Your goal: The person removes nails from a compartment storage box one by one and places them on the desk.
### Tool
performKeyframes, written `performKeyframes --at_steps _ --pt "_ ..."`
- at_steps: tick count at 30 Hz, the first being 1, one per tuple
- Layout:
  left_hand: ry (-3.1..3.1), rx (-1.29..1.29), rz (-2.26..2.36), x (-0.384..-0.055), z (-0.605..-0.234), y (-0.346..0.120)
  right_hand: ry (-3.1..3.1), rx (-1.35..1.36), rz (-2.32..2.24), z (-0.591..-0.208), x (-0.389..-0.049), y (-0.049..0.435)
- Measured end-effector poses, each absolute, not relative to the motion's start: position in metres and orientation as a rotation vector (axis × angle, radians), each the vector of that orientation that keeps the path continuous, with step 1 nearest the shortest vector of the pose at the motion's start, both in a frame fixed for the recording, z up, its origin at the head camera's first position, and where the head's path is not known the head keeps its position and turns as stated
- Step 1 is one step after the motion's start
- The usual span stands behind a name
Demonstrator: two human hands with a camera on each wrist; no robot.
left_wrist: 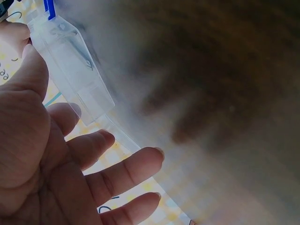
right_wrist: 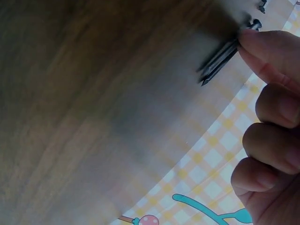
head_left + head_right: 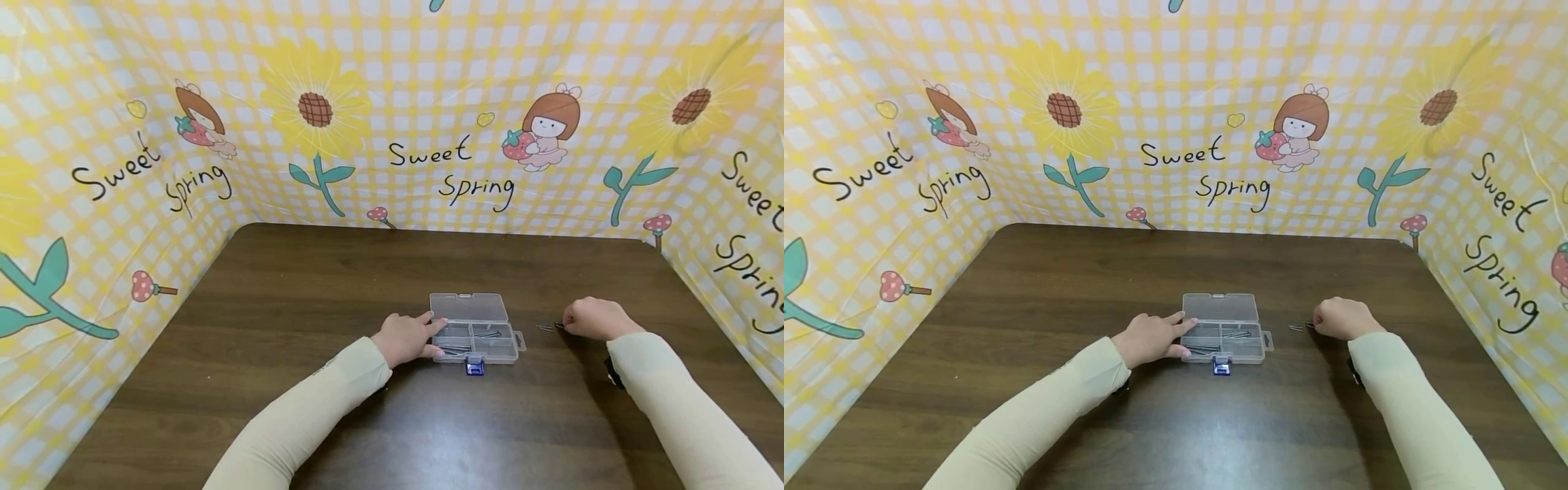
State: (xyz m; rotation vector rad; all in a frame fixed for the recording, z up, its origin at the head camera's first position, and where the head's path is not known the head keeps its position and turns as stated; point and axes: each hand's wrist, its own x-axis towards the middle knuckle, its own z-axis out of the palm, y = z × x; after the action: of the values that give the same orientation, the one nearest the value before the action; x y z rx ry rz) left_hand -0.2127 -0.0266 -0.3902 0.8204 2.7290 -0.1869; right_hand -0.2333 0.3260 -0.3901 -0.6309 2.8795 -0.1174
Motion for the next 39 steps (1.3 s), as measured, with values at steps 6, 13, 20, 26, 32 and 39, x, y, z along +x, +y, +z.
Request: performKeyframes --at_steps 6,13,20,26,32,39 --pt "2.727 0.815 -0.184 -0.213 -0.391 -0.026 2.87 -0.619 -0.136 -0.388 -0.233 0.327" --pt "2.734 0.811 -0.18 -0.213 -0.391 -0.028 2.885 -0.671 -0.23 -0.378 -0.234 0.321" --pt "2.735 0.817 -0.176 -0.212 -0.39 -0.027 2.893 -0.747 -0.255 -0.373 -0.233 0.309" --pt "2.734 0.811 -0.197 -0.213 -0.391 -0.027 2.893 -0.781 -0.303 -0.37 -0.234 0.294" --pt "2.74 0.819 -0.193 -0.213 -0.392 -0.027 2.876 -0.853 -0.347 -0.369 -0.235 0.276" --pt "2.744 0.819 -0.234 -0.211 -0.39 -0.027 2.841 -0.897 -0.343 -0.364 -0.239 0.253"
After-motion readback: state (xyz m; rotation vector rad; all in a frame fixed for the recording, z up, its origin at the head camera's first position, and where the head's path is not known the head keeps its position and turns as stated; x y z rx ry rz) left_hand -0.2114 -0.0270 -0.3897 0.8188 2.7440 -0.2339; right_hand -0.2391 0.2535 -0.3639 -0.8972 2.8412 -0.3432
